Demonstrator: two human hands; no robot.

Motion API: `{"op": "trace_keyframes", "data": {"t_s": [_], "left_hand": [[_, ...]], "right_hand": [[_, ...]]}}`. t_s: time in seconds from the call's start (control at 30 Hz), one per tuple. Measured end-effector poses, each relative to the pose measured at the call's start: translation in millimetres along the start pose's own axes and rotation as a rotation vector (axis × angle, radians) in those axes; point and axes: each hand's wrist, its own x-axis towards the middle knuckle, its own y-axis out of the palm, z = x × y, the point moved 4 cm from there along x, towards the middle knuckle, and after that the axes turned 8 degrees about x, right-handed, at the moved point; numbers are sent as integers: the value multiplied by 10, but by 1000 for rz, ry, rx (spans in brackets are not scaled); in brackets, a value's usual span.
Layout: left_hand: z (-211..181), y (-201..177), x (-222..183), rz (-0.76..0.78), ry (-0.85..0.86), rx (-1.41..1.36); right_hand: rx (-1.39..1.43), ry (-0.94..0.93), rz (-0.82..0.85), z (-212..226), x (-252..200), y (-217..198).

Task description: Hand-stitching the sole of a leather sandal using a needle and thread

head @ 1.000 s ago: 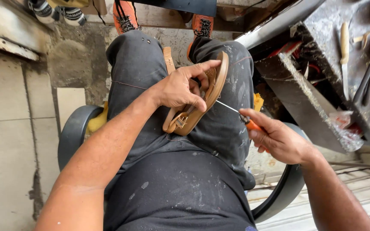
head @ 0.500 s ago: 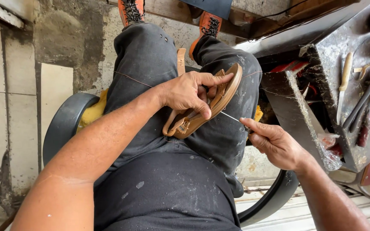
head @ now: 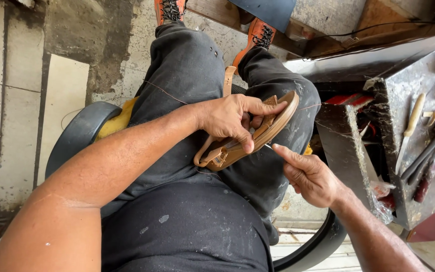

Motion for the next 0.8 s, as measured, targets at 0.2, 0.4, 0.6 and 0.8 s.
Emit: {"op": "trace_keyframes", "data": {"t_s": [0.2,0.4,0.6,0.8], "left_hand": [[124,-38,40,-1,-12,-6],[170,-69,63,17,-13,4],[224,-75,121,16,11,-6],[221,-67,127,19,-9,8]], "right_hand": [[-241,63,-51,101,114,16],[-213,119,-75,-28,74,-1],[-184,108,-72,-86,99,-1],[-141,62,-68,-152,108,2]]}}
